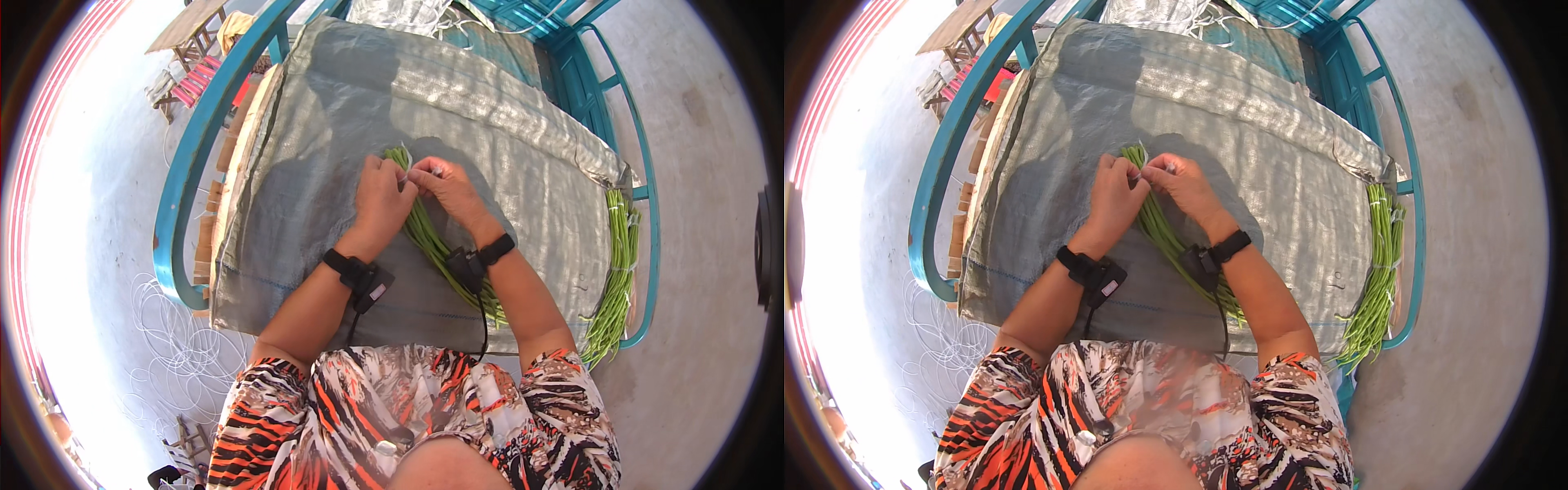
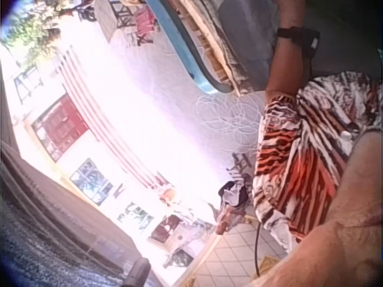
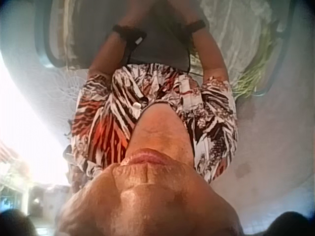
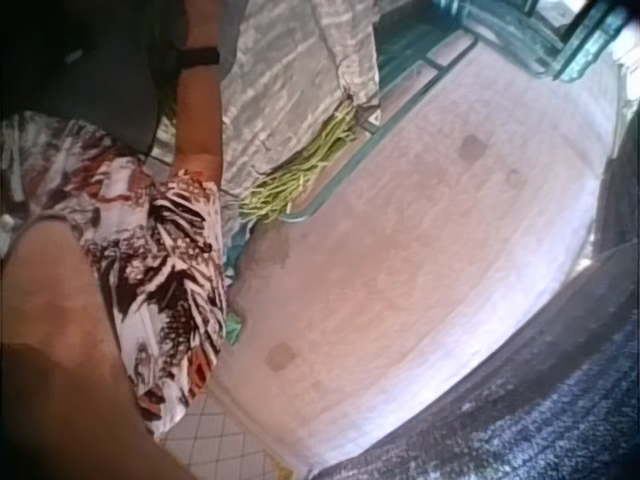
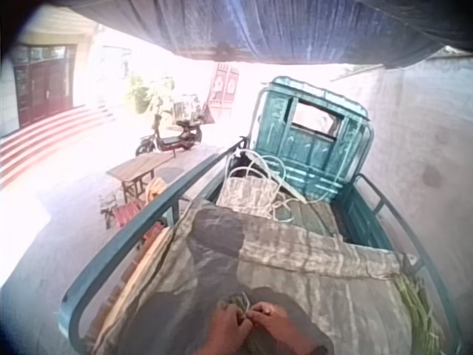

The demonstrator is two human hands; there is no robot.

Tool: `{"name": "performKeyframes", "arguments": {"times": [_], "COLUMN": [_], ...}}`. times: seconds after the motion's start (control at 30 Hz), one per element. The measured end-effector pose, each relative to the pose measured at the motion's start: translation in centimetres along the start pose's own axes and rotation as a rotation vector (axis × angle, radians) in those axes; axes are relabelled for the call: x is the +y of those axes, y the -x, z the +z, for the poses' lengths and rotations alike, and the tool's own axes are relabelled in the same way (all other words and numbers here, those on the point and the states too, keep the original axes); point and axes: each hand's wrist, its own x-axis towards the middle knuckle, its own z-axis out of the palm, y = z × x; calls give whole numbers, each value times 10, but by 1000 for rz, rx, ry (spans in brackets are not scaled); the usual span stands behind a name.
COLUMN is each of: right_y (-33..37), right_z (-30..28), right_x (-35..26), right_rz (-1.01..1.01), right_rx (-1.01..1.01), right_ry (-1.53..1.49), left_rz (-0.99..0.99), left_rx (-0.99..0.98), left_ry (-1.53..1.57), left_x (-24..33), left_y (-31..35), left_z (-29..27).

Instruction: The person bundles long green beans together using white plastic strips, wrapping the strips around the stalks and securing them before placing the bundles into a green truck bed.

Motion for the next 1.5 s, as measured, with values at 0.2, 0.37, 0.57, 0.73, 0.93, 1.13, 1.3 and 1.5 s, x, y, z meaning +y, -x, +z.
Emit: {"name": "performKeyframes", "arguments": {"times": [0.2, 0.37, 0.57, 0.73, 0.93, 1.13, 1.3, 1.5], "right_y": [-1, 0, 0, 0, -4, -8, -12, 4], "right_z": [-1, 3, 4, 3, -4, -4, -8, -8], "right_x": [1, -4, -2, 1, 6, 2, 11, -9], "right_rz": [36, 34, 30, -4, -5, -97, -85, 141], "right_rx": [32, 38, 29, 19, 78, 115, 145, 135], "right_ry": [19, 21, -7, -5, -56, 83, 84, -106], "left_rz": [-35, -130, -151, -141, -134, -55, -162, -145], "left_rx": [44, -74, -71, -27, -36, -150, -248, -208], "left_ry": [-102, -217, -219, -144, -103, -103, -8, -121], "left_x": [23, 22, 20, 15, 14, 10, 10, 14], "left_y": [1, 5, 5, 4, 3, 3, -1, 2], "left_z": [-14, -18, -16, -11, -13, -18, -23, -23]}}
